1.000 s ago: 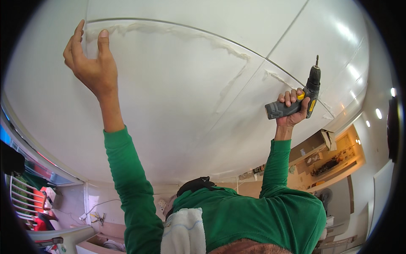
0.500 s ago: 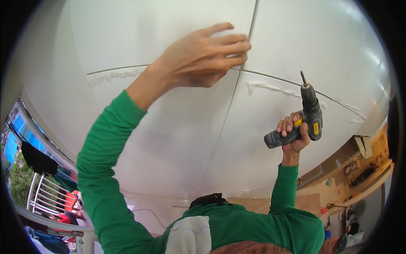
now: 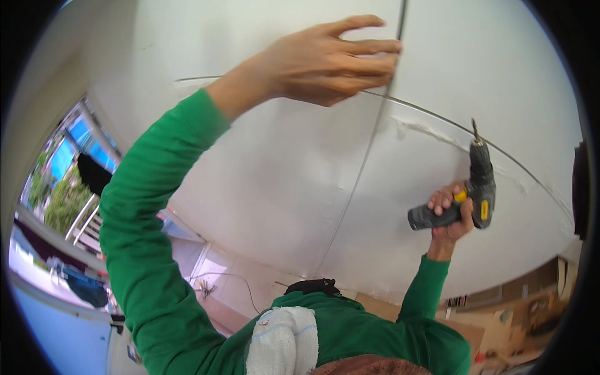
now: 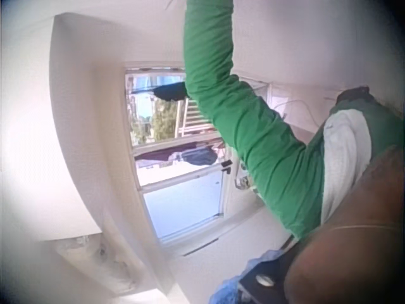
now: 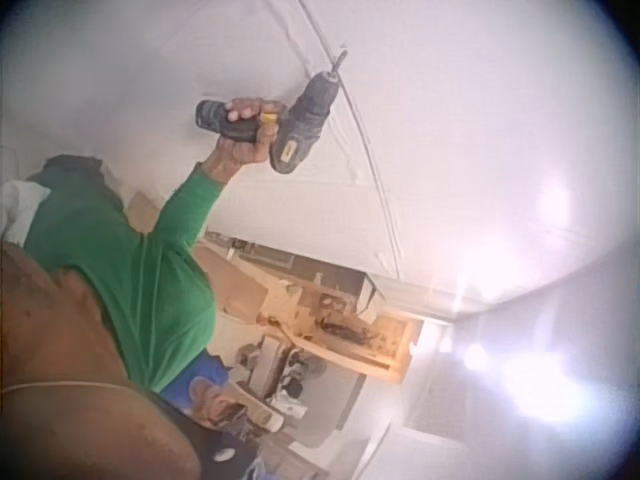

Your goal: The person uses a cordless drill to attach metal hinges to white cabinet doors. They repeatedly open and close the doors to align the hinges, then drive screws into the hinge plates to secure them to the cabinet frame.

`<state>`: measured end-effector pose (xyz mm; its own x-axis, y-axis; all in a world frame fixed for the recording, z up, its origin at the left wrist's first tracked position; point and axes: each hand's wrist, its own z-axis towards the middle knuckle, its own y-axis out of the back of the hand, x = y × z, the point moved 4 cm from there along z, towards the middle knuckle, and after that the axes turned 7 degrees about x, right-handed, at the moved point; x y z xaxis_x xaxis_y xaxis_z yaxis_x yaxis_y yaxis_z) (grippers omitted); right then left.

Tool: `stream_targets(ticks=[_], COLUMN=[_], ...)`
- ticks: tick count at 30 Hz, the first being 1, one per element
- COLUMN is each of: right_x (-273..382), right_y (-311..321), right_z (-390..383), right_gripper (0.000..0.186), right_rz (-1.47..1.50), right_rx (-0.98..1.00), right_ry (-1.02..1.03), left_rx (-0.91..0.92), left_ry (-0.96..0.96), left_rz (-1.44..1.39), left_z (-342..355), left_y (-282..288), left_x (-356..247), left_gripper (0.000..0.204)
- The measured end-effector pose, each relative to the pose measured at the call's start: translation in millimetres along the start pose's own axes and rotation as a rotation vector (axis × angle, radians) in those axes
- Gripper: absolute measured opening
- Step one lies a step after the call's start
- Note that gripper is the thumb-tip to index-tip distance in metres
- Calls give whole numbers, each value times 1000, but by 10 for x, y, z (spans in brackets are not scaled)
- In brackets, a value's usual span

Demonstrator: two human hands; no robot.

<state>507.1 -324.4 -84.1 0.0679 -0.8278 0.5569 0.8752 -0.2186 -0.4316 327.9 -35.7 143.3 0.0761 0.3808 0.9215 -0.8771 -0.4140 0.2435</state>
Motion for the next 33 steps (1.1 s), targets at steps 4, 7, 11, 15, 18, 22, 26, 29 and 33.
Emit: stream_targets(ticks=[4,7,11,15,18,22,26,29,33], right_x=[17,56,31,16,7,-80,-274,-409,-476], right_y=[86,86,-7,-82,-161,-361,-728,-1137,-1815], right_z=[-9,33,49,49,69,129,378,630,977], right_gripper=[38,34,33,36,38,43,45,47,45], right_rz=[96,-84,-107,-97,-121,17,109,115,85], right_rx=[86,75,47,4,38,95,178,225,211], right_ry=[-24,85,89,81,81,65,6,-27,-30], left_rx=[-62,-36,-43,-2,-52,-128,-182,-128,64], left_ry=[33,31,21,-16,-31,84,273,382,690], left_rz=[-56,42,102,119,54,86,125,149,209], left_z=[116,195,240,295,292,84,-334,-611,-888], left_y=[45,24,87,233,458,920,1547,2076,2643], left_x=[-39,-92,-112,-138,-213,-424,-674,-818,-968], left_gripper=[12,13,13,29,38,38,23,25,14])
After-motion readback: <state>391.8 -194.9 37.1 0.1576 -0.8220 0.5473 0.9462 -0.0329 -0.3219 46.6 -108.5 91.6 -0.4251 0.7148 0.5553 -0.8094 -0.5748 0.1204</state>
